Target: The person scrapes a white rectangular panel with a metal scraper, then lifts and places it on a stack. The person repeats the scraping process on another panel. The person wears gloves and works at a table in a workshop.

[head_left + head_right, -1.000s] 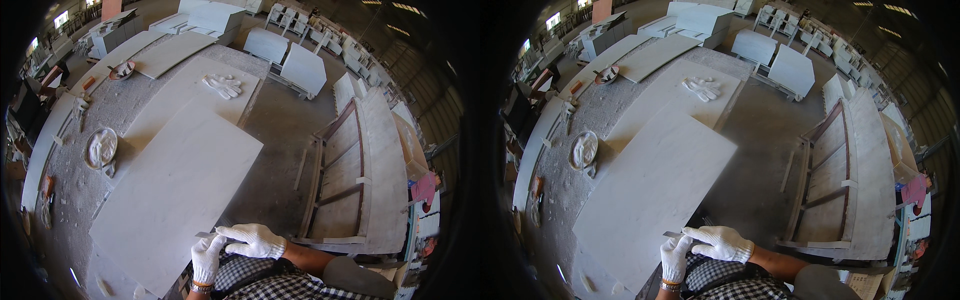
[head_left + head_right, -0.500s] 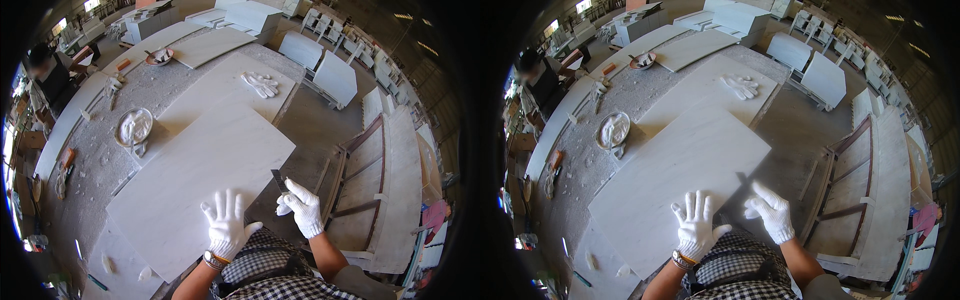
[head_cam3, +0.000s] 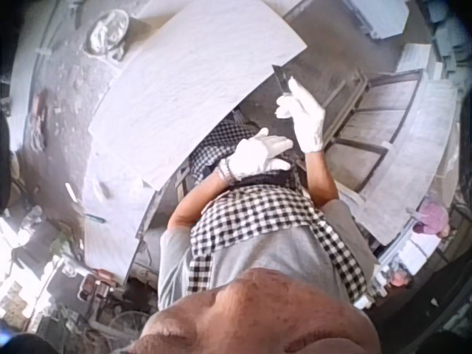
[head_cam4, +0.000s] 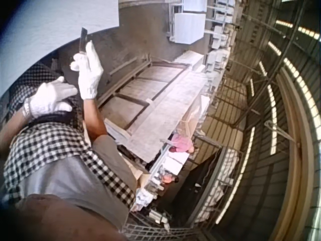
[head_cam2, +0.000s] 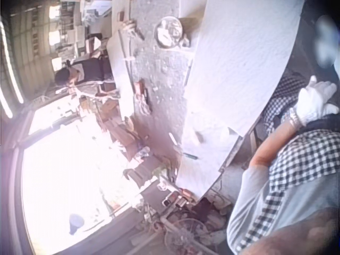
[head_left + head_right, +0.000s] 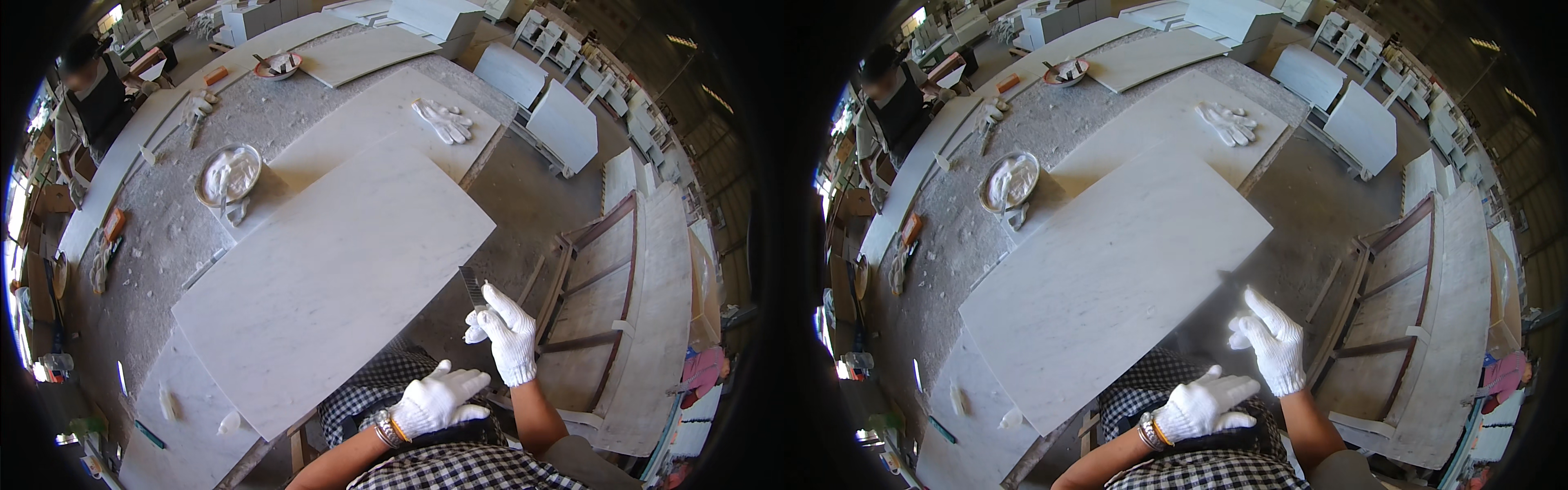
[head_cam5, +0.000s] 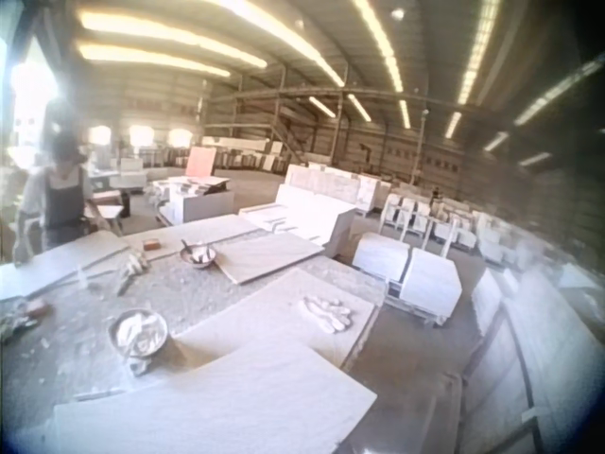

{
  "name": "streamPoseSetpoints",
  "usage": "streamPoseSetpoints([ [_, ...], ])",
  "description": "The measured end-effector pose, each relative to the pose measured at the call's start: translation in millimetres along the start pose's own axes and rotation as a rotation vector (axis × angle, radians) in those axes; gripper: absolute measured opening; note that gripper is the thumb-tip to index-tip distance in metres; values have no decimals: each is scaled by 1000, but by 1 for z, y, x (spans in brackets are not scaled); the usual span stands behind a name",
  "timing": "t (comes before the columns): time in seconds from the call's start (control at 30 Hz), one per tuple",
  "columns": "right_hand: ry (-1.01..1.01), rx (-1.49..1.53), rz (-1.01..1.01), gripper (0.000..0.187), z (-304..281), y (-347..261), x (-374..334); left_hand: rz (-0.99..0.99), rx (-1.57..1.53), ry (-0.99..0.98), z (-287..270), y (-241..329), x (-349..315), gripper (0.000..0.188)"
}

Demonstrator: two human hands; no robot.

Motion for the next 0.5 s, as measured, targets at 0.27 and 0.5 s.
streamPoseSetpoints([
  [0.27,-360,-336,-487,49,39,-10,-43,-788,-860,630,-68,-45,-30,44],
  [0.5,-520,-407,-428,54,53,-6,-47,-937,-790,607,-65,-54,-42,31],
])
Point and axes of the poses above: each hand's wrist, its own x-axis towards the middle knuckle, its own z-axis out of the palm, y = z × x, the point moved 6 cm from there along x, towards the middle knuckle, and after that the axes turned 15 degrees about y, right-handed, at the moved point
